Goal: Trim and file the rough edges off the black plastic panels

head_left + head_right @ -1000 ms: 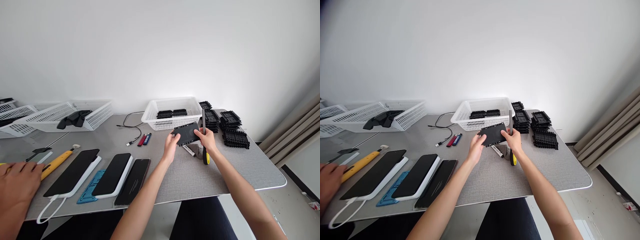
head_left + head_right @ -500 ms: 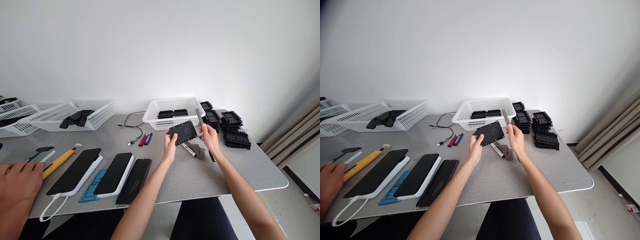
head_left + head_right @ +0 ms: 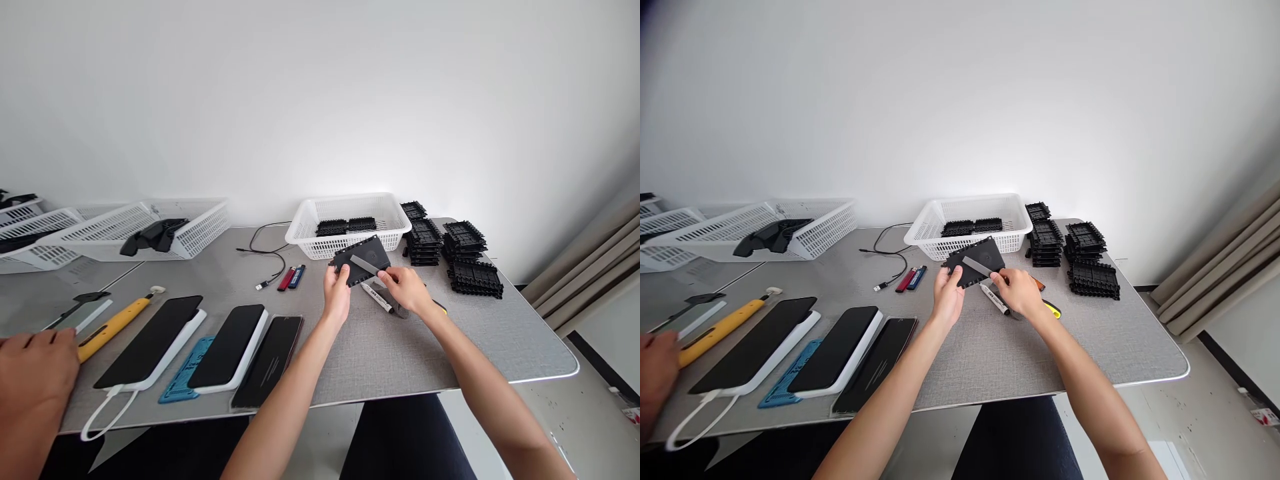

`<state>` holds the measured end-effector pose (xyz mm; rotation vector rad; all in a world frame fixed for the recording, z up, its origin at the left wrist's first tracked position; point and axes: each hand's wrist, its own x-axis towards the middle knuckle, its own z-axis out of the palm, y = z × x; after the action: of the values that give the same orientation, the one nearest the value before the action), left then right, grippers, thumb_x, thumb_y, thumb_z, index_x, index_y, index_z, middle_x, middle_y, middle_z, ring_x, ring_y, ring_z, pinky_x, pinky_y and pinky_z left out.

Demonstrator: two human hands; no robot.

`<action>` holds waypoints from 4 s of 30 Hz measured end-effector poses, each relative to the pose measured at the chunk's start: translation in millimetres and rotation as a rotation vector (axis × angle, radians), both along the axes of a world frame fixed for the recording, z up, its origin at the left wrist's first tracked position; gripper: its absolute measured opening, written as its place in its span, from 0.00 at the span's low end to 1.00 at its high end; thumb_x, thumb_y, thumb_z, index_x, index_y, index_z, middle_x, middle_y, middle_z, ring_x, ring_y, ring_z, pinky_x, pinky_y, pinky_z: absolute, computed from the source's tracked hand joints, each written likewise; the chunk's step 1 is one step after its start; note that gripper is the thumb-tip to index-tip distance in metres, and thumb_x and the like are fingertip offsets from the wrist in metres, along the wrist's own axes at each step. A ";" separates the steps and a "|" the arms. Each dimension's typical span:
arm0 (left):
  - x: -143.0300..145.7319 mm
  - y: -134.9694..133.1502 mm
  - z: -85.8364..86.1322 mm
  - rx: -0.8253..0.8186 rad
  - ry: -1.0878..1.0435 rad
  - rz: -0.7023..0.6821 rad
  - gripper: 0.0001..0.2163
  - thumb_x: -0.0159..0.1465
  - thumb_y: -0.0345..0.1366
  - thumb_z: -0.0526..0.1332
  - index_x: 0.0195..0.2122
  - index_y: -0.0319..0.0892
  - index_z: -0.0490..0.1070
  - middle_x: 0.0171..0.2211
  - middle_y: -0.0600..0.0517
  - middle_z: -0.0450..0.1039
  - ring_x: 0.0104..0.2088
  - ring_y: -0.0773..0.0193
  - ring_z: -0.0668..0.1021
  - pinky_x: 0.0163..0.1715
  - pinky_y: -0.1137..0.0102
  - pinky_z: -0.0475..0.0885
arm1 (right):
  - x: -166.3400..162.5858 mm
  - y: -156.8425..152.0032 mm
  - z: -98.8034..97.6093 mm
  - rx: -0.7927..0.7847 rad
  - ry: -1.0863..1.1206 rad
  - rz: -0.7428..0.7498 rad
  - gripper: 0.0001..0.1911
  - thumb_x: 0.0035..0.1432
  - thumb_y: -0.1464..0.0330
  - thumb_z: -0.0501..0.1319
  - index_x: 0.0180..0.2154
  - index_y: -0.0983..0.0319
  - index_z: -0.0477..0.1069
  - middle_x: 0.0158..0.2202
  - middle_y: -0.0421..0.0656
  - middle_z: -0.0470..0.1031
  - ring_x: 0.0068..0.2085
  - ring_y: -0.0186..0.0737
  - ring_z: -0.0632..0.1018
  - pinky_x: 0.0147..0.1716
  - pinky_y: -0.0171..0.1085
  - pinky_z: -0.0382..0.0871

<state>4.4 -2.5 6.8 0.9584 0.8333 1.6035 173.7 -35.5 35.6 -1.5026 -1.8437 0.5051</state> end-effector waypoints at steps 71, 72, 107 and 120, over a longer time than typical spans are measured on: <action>-5.6 -1.2 10.9 0.086 -0.120 0.047 0.24 0.58 0.49 0.67 0.55 0.49 0.69 0.57 0.44 0.72 0.58 0.55 0.73 0.58 0.62 0.68 | 2.6 -3.1 7.1 -0.105 -0.072 -0.020 0.24 0.64 0.54 0.52 0.20 0.60 0.61 0.19 0.37 0.60 0.24 0.34 0.59 0.25 0.35 0.48; -6.5 -0.1 10.7 0.079 -0.123 0.068 0.24 0.58 0.49 0.67 0.54 0.49 0.70 0.57 0.45 0.72 0.58 0.56 0.74 0.58 0.63 0.68 | 3.5 -2.8 7.4 -0.090 -0.051 -0.038 0.25 0.64 0.54 0.51 0.20 0.60 0.59 0.19 0.37 0.59 0.24 0.34 0.59 0.25 0.35 0.47; -5.9 1.1 6.3 -0.051 0.023 0.155 0.20 0.42 0.39 0.76 0.35 0.38 0.77 0.37 0.46 0.81 0.38 0.58 0.80 0.47 0.62 0.73 | 4.5 -1.2 3.7 0.024 -0.120 -0.142 0.28 0.66 0.48 0.48 0.22 0.60 0.65 0.20 0.39 0.64 0.25 0.36 0.64 0.27 0.35 0.49; -10.8 3.8 8.2 -0.043 0.022 0.250 0.19 0.41 0.38 0.77 0.33 0.38 0.76 0.35 0.47 0.80 0.37 0.58 0.80 0.46 0.61 0.73 | 7.0 0.4 3.3 -0.007 -0.182 -0.164 0.29 0.65 0.48 0.50 0.20 0.60 0.63 0.20 0.41 0.64 0.24 0.36 0.63 0.26 0.36 0.47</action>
<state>-6.4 1.2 15.0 0.8688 1.0313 1.7813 180.7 -35.1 38.9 -1.7364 -1.8345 0.3054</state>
